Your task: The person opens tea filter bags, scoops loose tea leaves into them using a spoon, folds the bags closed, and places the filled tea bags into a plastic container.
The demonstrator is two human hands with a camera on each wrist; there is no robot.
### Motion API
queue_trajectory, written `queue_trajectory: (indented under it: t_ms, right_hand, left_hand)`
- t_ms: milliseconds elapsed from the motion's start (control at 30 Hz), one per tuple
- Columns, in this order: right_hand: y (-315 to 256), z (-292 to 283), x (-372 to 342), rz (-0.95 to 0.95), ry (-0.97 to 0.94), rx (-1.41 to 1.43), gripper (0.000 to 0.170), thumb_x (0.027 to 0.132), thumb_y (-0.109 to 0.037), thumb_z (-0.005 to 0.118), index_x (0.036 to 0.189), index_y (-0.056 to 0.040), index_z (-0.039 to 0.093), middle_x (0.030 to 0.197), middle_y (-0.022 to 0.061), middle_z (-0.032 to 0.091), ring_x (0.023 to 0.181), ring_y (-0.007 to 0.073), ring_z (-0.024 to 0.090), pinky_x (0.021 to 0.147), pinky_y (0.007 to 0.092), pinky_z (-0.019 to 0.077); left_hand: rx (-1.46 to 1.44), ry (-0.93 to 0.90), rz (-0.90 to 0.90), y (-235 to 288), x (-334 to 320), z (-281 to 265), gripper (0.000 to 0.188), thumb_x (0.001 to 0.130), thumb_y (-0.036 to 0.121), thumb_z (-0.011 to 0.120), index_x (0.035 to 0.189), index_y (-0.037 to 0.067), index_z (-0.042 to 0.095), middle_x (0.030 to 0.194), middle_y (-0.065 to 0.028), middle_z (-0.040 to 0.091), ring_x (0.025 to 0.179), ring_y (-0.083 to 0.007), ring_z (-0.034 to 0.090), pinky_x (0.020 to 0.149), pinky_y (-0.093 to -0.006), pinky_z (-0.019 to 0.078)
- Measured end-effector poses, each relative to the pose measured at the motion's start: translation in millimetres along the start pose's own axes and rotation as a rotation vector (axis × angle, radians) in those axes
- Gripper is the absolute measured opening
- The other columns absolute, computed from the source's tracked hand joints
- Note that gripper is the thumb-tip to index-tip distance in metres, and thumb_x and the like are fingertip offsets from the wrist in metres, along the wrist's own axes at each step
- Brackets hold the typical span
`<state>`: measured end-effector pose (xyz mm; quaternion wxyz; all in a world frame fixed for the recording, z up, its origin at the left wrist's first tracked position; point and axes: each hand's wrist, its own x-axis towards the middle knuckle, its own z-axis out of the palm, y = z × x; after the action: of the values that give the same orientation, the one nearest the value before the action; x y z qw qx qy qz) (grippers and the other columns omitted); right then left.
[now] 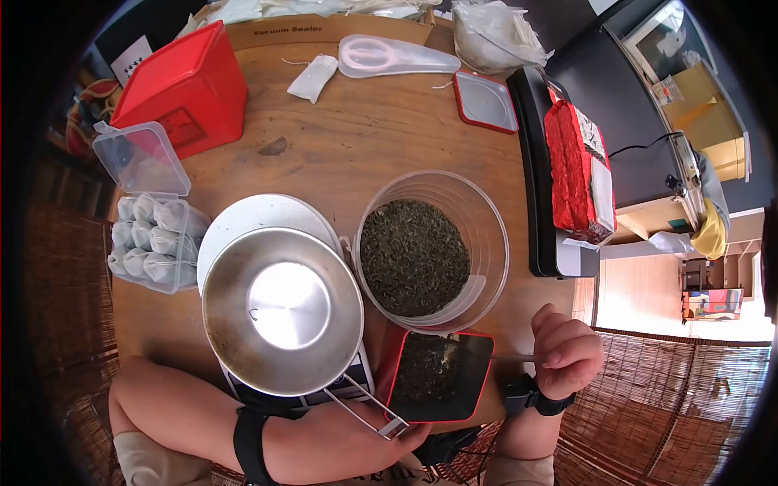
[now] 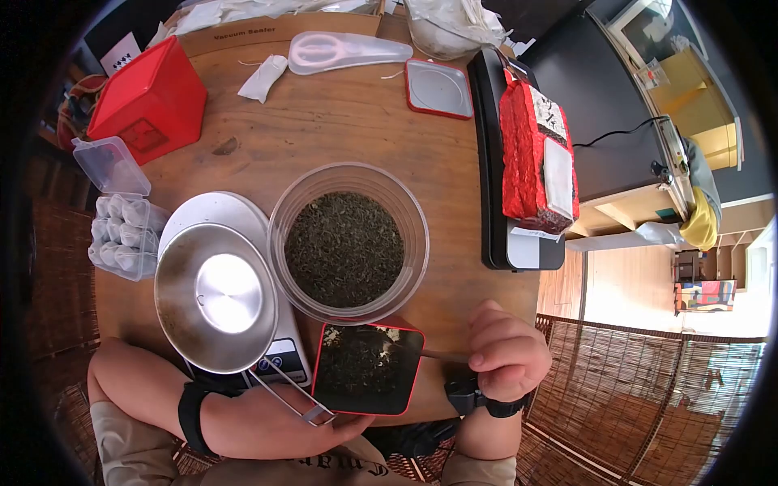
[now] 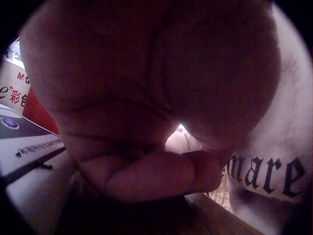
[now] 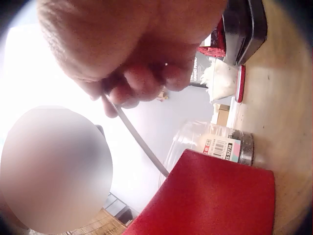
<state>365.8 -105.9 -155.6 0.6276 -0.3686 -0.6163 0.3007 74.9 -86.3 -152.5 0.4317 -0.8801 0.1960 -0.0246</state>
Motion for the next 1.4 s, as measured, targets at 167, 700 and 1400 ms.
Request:
queue_trajectory:
  t_ms: [167, 700, 1400]
  right_hand:
    - [0.2, 3.2, 3.8, -0.081, -0.105, -0.119, 0.046, 0.103, -0.045, 0.058, 0.082, -0.0044, 0.065, 0.066, 0.0053, 0.062, 0.056, 0.0212, 0.052, 0.059, 0.0391, 0.0398]
    - [-3.4, 4.1, 2.0, 0.171, -0.189, 0.096, 0.042, 0.102, -0.041, 0.062, 0.080, -0.0051, 0.068, 0.069, 0.0049, 0.068, 0.058, 0.0197, 0.062, 0.065, 0.0380, 0.0468]
    - [-6.7, 12.8, 9.9, 0.244, -0.257, 0.105, 0.045, 0.099, -0.043, 0.065, 0.079, -0.0038, 0.069, 0.071, 0.0052, 0.069, 0.062, 0.0196, 0.066, 0.063, 0.0377, 0.0463]
  left_hand:
    - [-0.123, 0.038, -0.074, -0.5, 0.6, 1.1, 0.052, 0.084, -0.015, 0.049, 0.135, -0.008, 0.052, 0.140, -0.0163, 0.054, 0.134, -0.0264, 0.053, 0.120, -0.0389, 0.0397]
    - [-0.142, -0.012, -0.058, -5.0, -0.5, -1.1, 0.053, 0.082, -0.015, 0.047, 0.135, -0.008, 0.053, 0.139, -0.0164, 0.055, 0.134, -0.0257, 0.053, 0.118, -0.0380, 0.0423]
    - [-0.058, 0.006, 0.003, -7.1, 0.1, -1.0, 0.056, 0.083, -0.016, 0.049, 0.138, -0.007, 0.050, 0.139, -0.0153, 0.054, 0.134, -0.0244, 0.053, 0.116, -0.0342, 0.0435]
